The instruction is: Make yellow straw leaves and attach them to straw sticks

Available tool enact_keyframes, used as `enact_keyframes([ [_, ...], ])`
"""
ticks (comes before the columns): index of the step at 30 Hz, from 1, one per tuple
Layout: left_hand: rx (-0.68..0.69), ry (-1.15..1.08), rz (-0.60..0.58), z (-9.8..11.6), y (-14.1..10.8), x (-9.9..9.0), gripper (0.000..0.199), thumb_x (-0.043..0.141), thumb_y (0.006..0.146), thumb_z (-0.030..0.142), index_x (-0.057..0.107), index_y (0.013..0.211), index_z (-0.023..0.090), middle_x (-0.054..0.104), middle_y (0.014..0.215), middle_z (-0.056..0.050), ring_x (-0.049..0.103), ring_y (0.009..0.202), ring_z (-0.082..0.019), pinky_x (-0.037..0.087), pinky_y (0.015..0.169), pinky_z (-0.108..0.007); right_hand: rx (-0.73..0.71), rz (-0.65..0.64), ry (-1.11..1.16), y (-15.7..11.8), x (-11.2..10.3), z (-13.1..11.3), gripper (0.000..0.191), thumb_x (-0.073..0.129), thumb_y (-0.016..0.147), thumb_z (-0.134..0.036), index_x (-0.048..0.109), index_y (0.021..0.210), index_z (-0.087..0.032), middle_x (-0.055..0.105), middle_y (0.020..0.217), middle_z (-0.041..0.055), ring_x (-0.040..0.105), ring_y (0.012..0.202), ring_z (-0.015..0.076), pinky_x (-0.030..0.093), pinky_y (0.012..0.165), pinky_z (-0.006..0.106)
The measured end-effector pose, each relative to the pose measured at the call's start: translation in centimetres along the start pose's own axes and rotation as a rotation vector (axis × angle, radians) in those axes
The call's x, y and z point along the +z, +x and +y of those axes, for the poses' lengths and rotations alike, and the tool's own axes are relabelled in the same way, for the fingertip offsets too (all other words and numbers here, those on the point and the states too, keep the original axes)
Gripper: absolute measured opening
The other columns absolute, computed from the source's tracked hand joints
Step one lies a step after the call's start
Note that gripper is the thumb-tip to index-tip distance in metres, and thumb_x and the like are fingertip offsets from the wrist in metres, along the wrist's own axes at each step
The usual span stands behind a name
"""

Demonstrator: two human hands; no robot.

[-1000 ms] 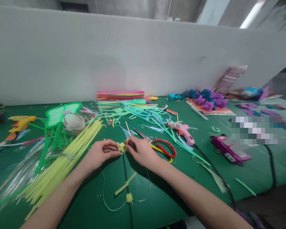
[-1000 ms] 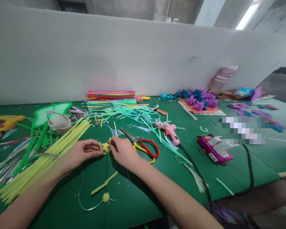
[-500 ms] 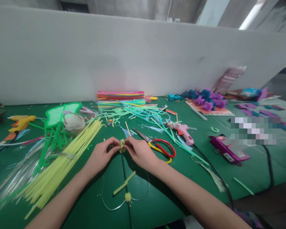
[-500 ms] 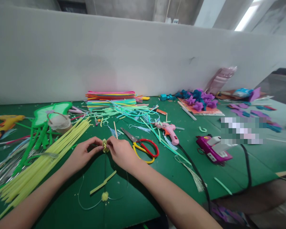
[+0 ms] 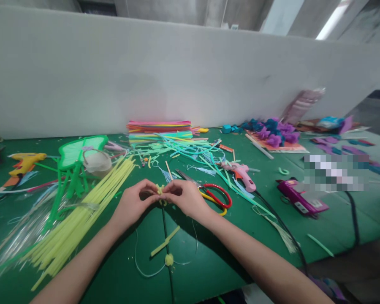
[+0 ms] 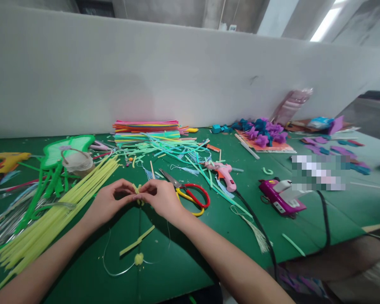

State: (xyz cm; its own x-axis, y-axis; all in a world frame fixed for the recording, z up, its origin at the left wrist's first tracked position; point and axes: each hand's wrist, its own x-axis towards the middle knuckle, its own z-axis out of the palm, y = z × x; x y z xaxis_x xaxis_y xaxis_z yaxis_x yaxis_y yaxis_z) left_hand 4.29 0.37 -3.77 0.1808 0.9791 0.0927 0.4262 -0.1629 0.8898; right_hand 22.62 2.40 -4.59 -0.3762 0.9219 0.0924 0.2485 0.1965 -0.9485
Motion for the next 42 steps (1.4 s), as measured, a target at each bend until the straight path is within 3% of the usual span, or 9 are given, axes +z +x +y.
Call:
enact_keyframes([
  [3, 0.016, -0.036, 0.024, 0.1, 0.0, 0.2, 0.021, 0.07, 0.076, 0.036, 0.057, 0.084, 0.022, 0.069, 0.079, 0.0, 0.068, 0.077, -0.019, 0.051, 0.076, -0.031, 0.01, -0.037, 0.115, 0.2, 0.0, 0.1, 0.033, 0.071, 0.074, -0.021, 0.065, 0.106, -0.019, 0.068, 0.07, -0.0013, 0.062, 0.063, 0.0136, 0.047, 0.058, 0.023],
  [7, 0.027, 0.004, 0.019, 0.1, -0.1, 0.1, 0.022, 0.069, 0.077, 0.035, 0.057, 0.09, 0.022, 0.071, 0.084, -0.001, 0.069, 0.082, -0.02, 0.051, 0.079, -0.032, -0.057, -0.036, 0.013, 0.3, 0.0, 0.3, 0.01, 0.07, 0.075, -0.024, 0.07, 0.083, -0.018, 0.067, 0.068, -0.0008, 0.059, 0.06, 0.012, 0.043, 0.055, 0.022],
  [12, 0.097, 0.12, -0.057, 0.5, -0.4, -0.4, 0.024, 0.065, 0.082, 0.036, 0.061, 0.102, 0.024, 0.071, 0.095, -0.001, 0.067, 0.084, -0.018, 0.051, 0.078, -0.03, -0.115, -0.004, -0.092, 0.4, -0.2, -0.1, 0.006, 0.067, 0.076, -0.015, 0.071, 0.079, -0.019, 0.071, 0.075, 0.0005, 0.063, 0.068, 0.0136, 0.046, 0.063, 0.023],
  [19, 0.193, 0.379, 0.053, 0.5, -0.3, -0.9, 0.021, 0.057, 0.088, 0.039, 0.066, 0.082, 0.022, 0.069, 0.082, -0.001, 0.063, 0.079, -0.019, 0.045, 0.071, -0.03, -0.167, -0.011, -0.202, 0.5, -0.5, -0.6, 0.006, 0.068, 0.077, -0.014, 0.072, 0.078, -0.019, 0.071, 0.075, 0.0004, 0.062, 0.067, 0.0123, 0.044, 0.062, 0.022],
  [25, 0.293, 0.534, -0.002, -0.5, 0.3, -2.2, 0.024, 0.052, 0.09, 0.041, 0.062, 0.08, 0.021, 0.068, 0.09, -0.004, 0.06, 0.095, -0.024, 0.045, 0.085, -0.037, -0.147, 0.006, -0.244, 0.8, -1.4, -0.3, 0.005, 0.066, 0.079, -0.016, 0.07, 0.08, -0.019, 0.071, 0.077, -0.0003, 0.061, 0.068, 0.0121, 0.044, 0.064, 0.022],
  [33, 0.278, 0.466, -0.113, -0.8, 0.3, -2.1, 0.021, 0.043, 0.094, 0.037, 0.055, 0.084, 0.023, 0.067, 0.119, -0.008, 0.051, 0.125, -0.025, 0.039, 0.102, -0.041, -0.199, -0.127, -0.181, 0.5, -1.7, -0.4, 0.007, 0.061, 0.084, -0.015, 0.067, 0.083, -0.018, 0.072, 0.083, 0.0005, 0.064, 0.074, 0.0127, 0.046, 0.067, 0.022],
  [38, 0.186, 0.459, -0.143, -0.7, 0.2, -2.4, 0.022, 0.041, 0.094, 0.04, 0.052, 0.084, 0.024, 0.071, 0.112, -0.008, 0.063, 0.108, -0.026, 0.047, 0.089, -0.037, -0.222, -0.181, -0.232, 0.4, -2.5, -0.6, 0.009, 0.062, 0.084, -0.014, 0.069, 0.085, -0.019, 0.073, 0.088, 0.0019, 0.066, 0.082, 0.0152, 0.048, 0.078, 0.027],
  [42, 0.135, 0.463, -0.122, -1.0, 0.3, -3.0, 0.023, 0.041, 0.093, 0.042, 0.05, 0.08, 0.025, 0.072, 0.113, -0.007, 0.068, 0.094, -0.026, 0.049, 0.079, -0.036, -0.351, -0.141, -0.362, 0.6, -3.3, -0.4, 0.01, 0.066, 0.081, -0.013, 0.071, 0.082, -0.021, 0.073, 0.094, 0.0023, 0.058, 0.108, 0.0193, 0.042, 0.097, 0.036],
])
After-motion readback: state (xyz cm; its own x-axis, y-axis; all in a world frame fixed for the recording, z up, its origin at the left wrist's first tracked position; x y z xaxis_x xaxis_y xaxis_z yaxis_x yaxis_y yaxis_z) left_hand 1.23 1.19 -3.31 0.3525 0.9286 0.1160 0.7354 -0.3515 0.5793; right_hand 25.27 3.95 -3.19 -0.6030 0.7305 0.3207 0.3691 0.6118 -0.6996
